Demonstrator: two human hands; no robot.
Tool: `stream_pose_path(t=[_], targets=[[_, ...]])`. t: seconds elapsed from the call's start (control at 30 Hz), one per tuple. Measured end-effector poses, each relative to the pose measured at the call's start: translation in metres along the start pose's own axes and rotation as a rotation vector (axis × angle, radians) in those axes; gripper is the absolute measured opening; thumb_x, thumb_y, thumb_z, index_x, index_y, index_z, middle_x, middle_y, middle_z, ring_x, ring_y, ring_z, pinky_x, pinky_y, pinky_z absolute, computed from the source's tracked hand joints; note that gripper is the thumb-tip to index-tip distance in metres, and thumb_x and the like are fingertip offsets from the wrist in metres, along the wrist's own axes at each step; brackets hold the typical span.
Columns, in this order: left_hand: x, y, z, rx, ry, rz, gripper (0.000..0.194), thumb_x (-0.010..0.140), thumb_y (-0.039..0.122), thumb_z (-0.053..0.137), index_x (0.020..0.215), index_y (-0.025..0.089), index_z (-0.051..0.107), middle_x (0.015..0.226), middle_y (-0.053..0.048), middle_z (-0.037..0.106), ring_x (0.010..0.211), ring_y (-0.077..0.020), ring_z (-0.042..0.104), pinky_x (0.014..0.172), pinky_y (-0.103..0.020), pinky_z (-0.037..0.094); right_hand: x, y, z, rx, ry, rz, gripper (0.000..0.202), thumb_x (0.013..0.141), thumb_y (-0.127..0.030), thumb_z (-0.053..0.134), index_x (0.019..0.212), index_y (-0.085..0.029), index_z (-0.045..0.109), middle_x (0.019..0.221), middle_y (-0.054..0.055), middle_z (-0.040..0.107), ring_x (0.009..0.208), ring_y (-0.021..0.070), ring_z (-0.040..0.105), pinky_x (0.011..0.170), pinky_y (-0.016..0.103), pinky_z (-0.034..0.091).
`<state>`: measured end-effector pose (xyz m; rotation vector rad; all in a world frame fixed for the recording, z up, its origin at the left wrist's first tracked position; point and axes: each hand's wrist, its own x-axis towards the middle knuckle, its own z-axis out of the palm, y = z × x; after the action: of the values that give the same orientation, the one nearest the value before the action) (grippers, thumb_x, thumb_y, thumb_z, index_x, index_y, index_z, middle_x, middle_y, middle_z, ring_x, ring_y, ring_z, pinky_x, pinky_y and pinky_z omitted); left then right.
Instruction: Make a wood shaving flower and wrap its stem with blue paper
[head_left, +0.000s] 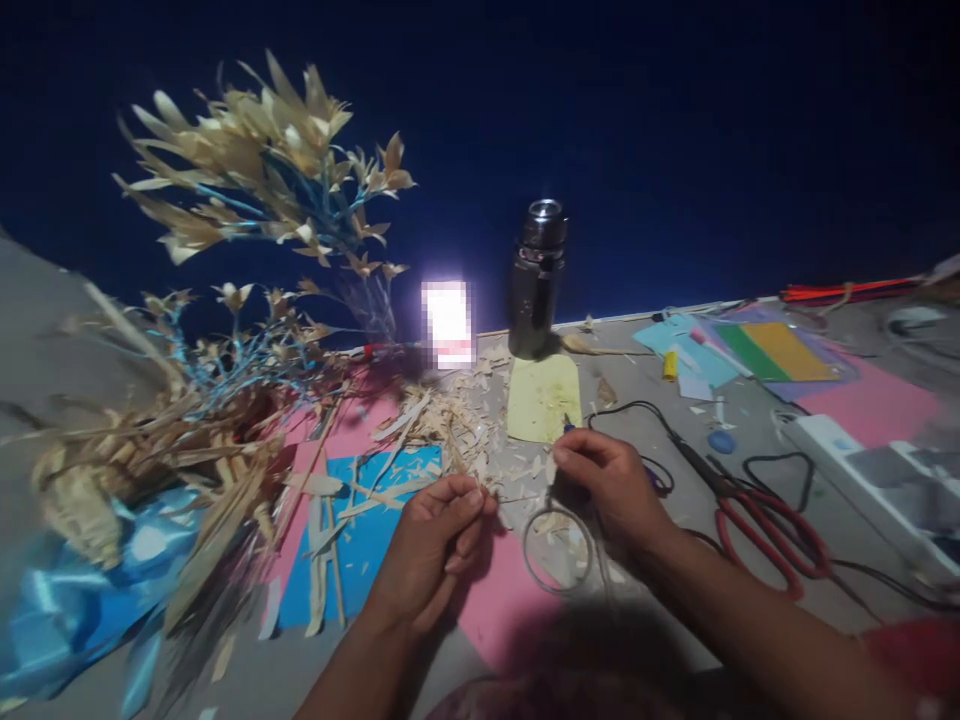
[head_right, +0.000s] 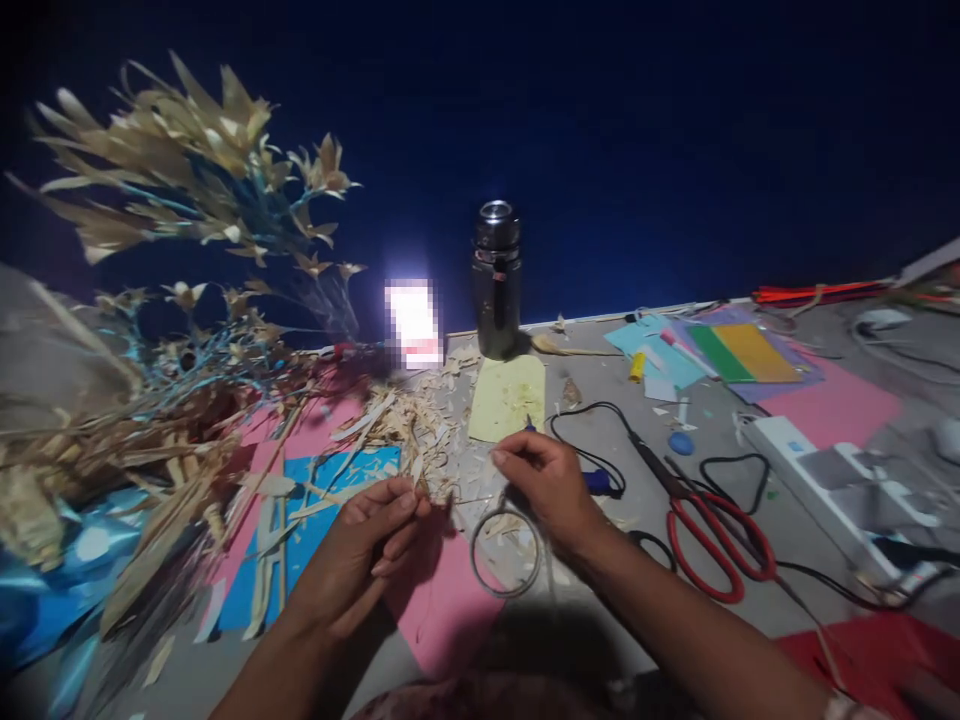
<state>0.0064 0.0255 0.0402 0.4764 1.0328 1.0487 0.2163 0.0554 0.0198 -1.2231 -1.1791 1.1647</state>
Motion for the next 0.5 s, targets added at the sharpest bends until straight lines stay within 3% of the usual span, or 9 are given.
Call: stream_pose_path(t=[0.2, 0.33, 0.5], targets=[[0.012, -0.011, 0.036, 0.034, -0.086, -0.047, 0.033, 0.061, 0.034, 0.093, 0.071, 0.010, 0.072, 0.061, -0.001, 0.065, 0.037, 0.0010, 0.032, 0.034, -0.013, 0.017, -0.006, -0.023, 0.012, -0.011, -0.019, -0.119, 0.017, 0.079, -0.034, 0.074, 0.073, -0.019, 0.072, 0.066, 0.000, 0.064, 0.059, 0.0135, 0.053, 0.056, 0.026, 0.043], [0.013, -0.014, 0.043, 0.029, -0.091, -0.072, 0.032, 0.060, 0.031, 0.092, 0.075, 0.010, 0.073, 0.059, -0.001, 0.065, 0.036, 0.0001, 0.032, 0.033, -0.014, 0.018, -0.010, -0.023, 0.012, -0.108, 0.050, -0.296, 0.008, 0.082, -0.026, 0.071, 0.075, -0.020, 0.073, 0.072, 0.000, 0.066, 0.064, 0.0144, 0.056, 0.059, 0.027, 0.044], [0.009, -0.015, 0.043, 0.056, -0.117, -0.093, 0.031, 0.061, 0.032, 0.092, 0.074, 0.011, 0.072, 0.045, 0.005, 0.052, 0.035, -0.0012, 0.028, 0.033, -0.014, 0.016, -0.012, -0.021, 0.011, -0.206, 0.100, -0.418, 0.009, 0.086, -0.020, 0.068, 0.078, -0.021, 0.073, 0.074, 0.001, 0.067, 0.064, 0.0147, 0.058, 0.059, 0.027, 0.044]])
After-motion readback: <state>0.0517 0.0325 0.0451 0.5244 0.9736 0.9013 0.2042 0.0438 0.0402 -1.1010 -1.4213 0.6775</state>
